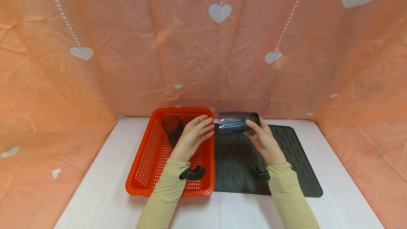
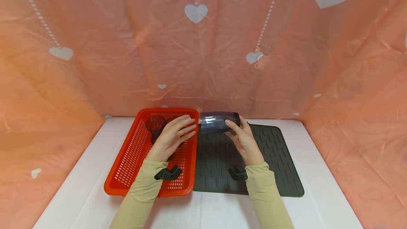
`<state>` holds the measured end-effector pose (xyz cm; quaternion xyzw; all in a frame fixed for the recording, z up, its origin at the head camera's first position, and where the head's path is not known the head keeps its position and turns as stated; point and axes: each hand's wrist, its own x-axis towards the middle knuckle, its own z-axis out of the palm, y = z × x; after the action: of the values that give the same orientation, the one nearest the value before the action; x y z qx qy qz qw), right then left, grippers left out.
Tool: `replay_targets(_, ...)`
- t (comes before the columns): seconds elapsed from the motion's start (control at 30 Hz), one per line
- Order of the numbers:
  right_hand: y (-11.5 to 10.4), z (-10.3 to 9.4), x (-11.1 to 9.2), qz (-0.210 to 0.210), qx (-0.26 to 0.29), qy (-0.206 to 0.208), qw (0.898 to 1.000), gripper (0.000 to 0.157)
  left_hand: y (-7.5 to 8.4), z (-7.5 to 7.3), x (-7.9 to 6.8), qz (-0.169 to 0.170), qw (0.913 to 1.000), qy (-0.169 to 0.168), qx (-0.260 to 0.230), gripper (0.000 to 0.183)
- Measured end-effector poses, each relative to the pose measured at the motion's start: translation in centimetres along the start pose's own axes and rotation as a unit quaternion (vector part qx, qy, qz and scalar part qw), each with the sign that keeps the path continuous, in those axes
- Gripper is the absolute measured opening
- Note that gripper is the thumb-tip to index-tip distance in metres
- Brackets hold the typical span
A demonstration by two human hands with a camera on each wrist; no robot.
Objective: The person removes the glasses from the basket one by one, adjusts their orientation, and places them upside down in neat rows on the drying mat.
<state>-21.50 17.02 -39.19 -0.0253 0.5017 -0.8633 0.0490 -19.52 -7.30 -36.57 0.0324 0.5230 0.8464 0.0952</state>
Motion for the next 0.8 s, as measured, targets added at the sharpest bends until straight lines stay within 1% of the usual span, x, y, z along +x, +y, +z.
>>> replay_targets(0.27,-0.7,-1.0,-0.4,-0.012,-0.028,-0.007,1.000,0.049,1.5,-0.4,-1.2,0.019,0.9996,-0.021,0.007,0.048)
replay_targets(0.47,-1.3,-2.0,-0.7,-0.019,-0.024,-0.008,1.000,0.047,2.5,-1.1,-1.9,0.032,0.9988,-0.037,-0.003,0.044)
replay_targets(0.6,-1.7,-2.7,-0.9,-0.027,-0.003,0.000,1.000,0.041,2.9,-1.7,-2.1,0.040,0.9981,-0.044,-0.012,0.043)
replay_targets(0.7,-2.0,-3.1,-1.0,-0.033,0.005,0.009,0.999,0.038,3.2,-2.4,-2.3,0.048,0.9976,-0.047,-0.016,0.044)
replay_targets(0.8,-2.2,-3.3,-1.1,-0.032,0.002,0.016,0.999,0.040,3.5,-3.2,-2.6,0.060,0.9970,-0.048,-0.010,0.044)
